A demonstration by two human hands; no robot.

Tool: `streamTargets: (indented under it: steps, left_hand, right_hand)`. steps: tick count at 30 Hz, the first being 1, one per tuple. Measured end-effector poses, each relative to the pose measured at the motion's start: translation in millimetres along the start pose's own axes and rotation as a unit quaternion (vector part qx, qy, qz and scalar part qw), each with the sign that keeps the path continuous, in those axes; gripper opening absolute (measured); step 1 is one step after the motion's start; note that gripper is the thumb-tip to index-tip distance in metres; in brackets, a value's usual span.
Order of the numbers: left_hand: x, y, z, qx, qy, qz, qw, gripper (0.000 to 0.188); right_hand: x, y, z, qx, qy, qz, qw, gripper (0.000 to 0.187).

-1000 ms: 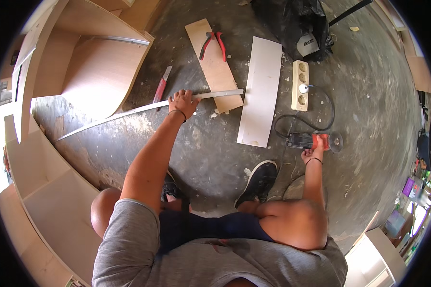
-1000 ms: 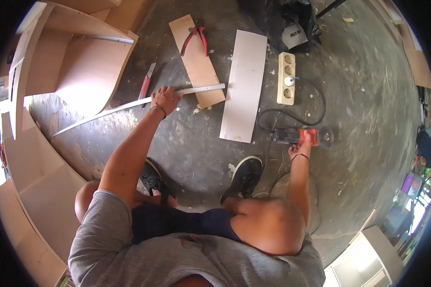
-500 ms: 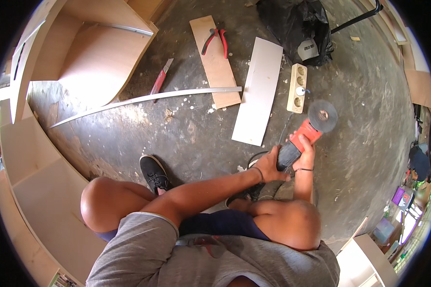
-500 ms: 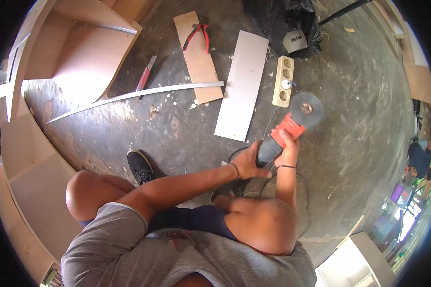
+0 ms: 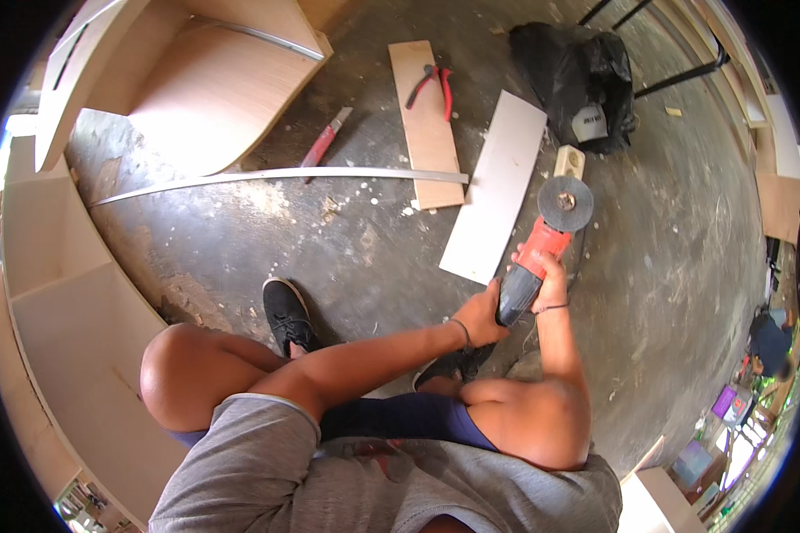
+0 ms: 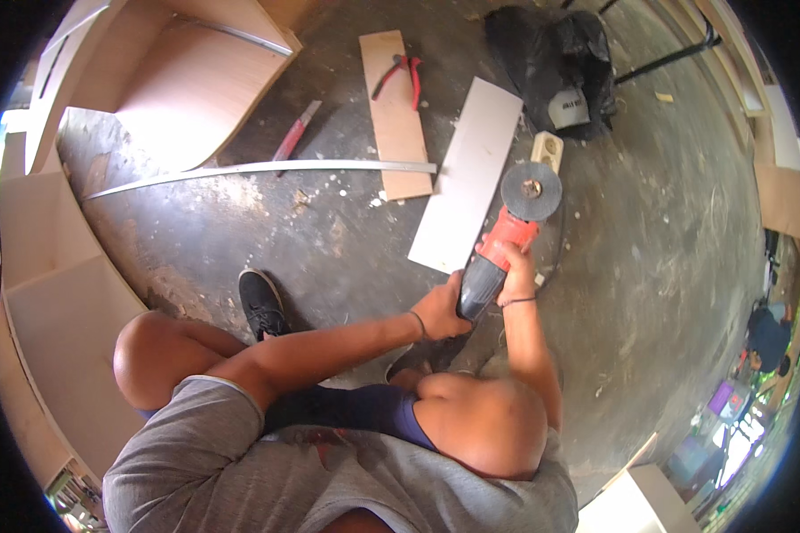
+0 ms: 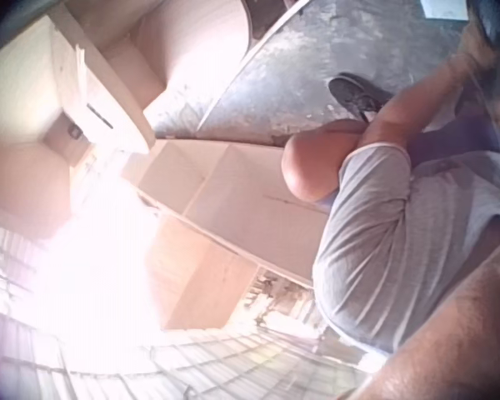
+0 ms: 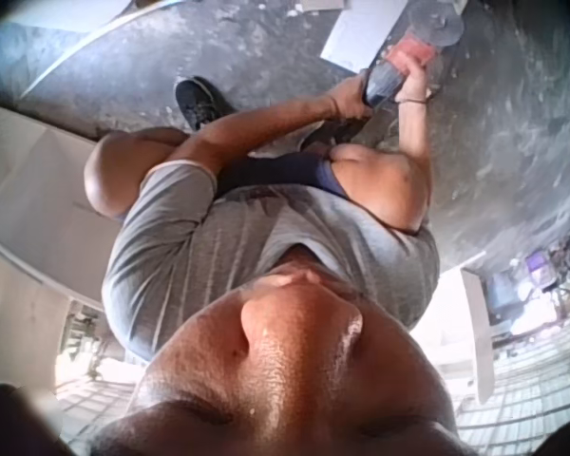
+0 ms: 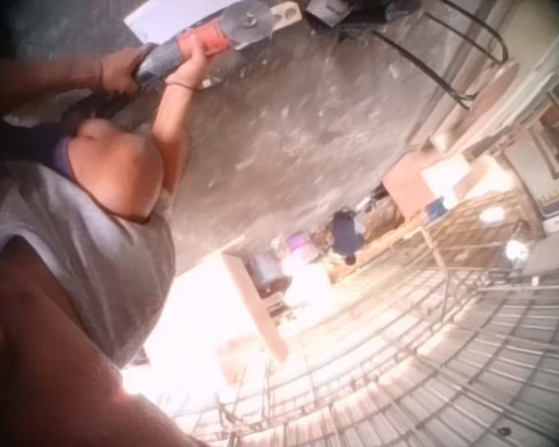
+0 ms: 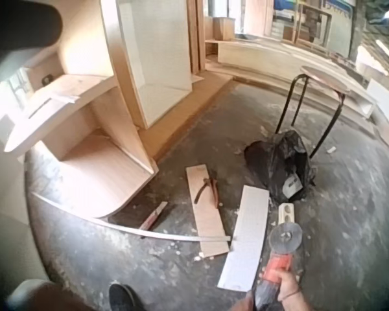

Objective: The person uses a power grinder to cut a long metal strip and then uses a utility knife to trim the edges of a wooden shelf unit.

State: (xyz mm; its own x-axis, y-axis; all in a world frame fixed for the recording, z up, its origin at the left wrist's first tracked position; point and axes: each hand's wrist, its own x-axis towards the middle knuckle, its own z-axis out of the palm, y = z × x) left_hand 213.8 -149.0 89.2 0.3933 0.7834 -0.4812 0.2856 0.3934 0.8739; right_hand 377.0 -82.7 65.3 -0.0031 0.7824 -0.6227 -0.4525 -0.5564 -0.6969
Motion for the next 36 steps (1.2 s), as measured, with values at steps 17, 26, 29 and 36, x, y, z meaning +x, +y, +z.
streamTargets:
  steps: [17, 26, 29, 36]
  left_hand:
    - [2, -17, -8, 0.051, 0.021, -0.007, 0.998, 0.064]
    - [23, -15, -26, 0.186, -0.104, 0.003, 0.977, 0.092]
    - [54, -42, -93, 0.195, -0.061, 0.008, 0.979, 0.086]
    - [74, -63, -227, 0.492, 0.250, 0.076, 0.831, 0.050]
  right_hand:
    - [13, 15, 12, 0.038, 0.023, 0.071, 0.996, 0.044]
    - [24, 16, -4, 0.046, 0.057, 0.079, 0.994, 0.029]
    - [26, 6, 4, -0.069, 0.034, 0.041, 0.996, 0.040]
    - [20, -16, 24, -0.264, 0.015, -0.052, 0.963, 0.040]
